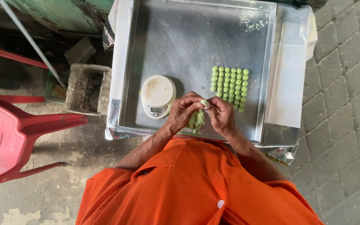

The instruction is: The person repeatedly pinches small portions of green dough from a pile on a metal tray, rolls them into uniform balls between the palms, and places them in neat rows on the tray. A digital scale sits nearby but is not actively used during the clip.

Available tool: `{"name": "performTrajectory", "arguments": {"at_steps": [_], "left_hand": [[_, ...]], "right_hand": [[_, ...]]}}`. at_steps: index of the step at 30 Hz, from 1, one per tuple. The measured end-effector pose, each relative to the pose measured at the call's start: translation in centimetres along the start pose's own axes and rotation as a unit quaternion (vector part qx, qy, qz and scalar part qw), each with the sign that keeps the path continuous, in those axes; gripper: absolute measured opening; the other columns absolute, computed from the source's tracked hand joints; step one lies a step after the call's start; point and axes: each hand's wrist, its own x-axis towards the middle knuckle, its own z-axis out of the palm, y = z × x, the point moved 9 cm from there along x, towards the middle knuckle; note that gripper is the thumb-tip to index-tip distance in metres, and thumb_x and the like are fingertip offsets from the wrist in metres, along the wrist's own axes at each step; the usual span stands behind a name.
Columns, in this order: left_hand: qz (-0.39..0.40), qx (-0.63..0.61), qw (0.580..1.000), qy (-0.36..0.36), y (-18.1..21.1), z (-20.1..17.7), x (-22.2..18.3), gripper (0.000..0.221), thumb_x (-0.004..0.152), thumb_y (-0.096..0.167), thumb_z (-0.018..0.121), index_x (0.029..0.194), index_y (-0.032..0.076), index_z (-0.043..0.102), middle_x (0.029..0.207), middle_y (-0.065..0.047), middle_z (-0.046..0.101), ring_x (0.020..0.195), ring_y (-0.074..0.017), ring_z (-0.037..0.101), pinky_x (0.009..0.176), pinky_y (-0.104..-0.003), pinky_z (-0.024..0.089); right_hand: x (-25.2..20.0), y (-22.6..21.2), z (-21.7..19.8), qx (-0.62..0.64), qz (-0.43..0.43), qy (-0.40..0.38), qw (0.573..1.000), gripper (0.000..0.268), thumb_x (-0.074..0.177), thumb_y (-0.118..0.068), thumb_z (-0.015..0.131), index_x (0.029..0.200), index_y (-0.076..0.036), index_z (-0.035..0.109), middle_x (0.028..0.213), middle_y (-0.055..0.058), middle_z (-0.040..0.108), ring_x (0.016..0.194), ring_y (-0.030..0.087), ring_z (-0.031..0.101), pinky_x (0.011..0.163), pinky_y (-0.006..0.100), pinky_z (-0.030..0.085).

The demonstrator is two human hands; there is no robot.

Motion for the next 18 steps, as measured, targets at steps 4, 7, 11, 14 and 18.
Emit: {"name": "performTrajectory", "arguments": {"at_steps": [4, 7, 11, 14, 18], "left_hand": [[0.001, 0.018, 0.999, -0.034, -0.5, -0.1, 0.4, 0.015, 0.100, 0.015, 0.072, 0.099, 0.001, 0.076, 0.083, -0.008, 0.066, 0.079, -0.0129, 0.061, 0.077, -0.030, 0.056], [-0.021, -0.002, 0.998, -0.063, -0.9, 0.5, 0.7, 0.018, 0.102, 0.017, 0.070, 0.093, 0.001, 0.074, 0.080, -0.007, 0.066, 0.078, -0.0123, 0.062, 0.078, -0.030, 0.057], [-0.037, 0.025, 0.997, -0.064, -0.3, 1.2, 0.9, 0.018, 0.102, 0.016, 0.069, 0.093, 0.001, 0.071, 0.078, -0.005, 0.068, 0.079, -0.0086, 0.062, 0.077, -0.028, 0.055], [-0.052, 0.021, 0.997, -0.055, -0.4, 1.4, -0.5, 0.020, 0.096, 0.020, 0.078, 0.097, 0.001, 0.071, 0.080, -0.006, 0.069, 0.079, -0.0089, 0.061, 0.078, -0.029, 0.054], [-0.022, 0.043, 0.997, -0.060, -1.0, 1.6, -0.5, 0.015, 0.100, 0.016, 0.072, 0.096, 0.001, 0.070, 0.081, -0.004, 0.065, 0.080, -0.0093, 0.058, 0.081, -0.029, 0.053]], "right_hand": [[0.0, -1.3, 0.3, 0.014, -0.058, 0.019, 0.998, 0.039, 0.095, -0.031, 0.080, 0.109, -0.004, 0.057, 0.086, 0.011, 0.062, 0.077, 0.019, 0.060, 0.067, 0.032, 0.056], [0.6, -2.9, -0.1, 0.034, -0.104, 0.013, 0.994, 0.048, 0.095, -0.029, 0.078, 0.125, 0.000, 0.055, 0.106, 0.014, 0.063, 0.096, 0.023, 0.065, 0.073, 0.033, 0.059], [0.5, -2.4, -1.0, 0.010, -0.176, 0.024, 0.984, 0.031, 0.100, -0.023, 0.073, 0.101, 0.008, 0.066, 0.096, 0.017, 0.065, 0.092, 0.031, 0.068, 0.073, 0.037, 0.059], [0.3, -1.3, -1.3, -0.025, -0.209, 0.038, 0.977, 0.037, 0.103, -0.028, 0.068, 0.092, 0.007, 0.067, 0.087, 0.015, 0.067, 0.083, 0.032, 0.068, 0.072, 0.039, 0.058], [0.0, -2.7, -1.2, -0.017, -0.193, 0.048, 0.980, 0.022, 0.097, -0.013, 0.076, 0.090, 0.007, 0.069, 0.086, 0.017, 0.071, 0.079, 0.033, 0.070, 0.074, 0.042, 0.059]]}}
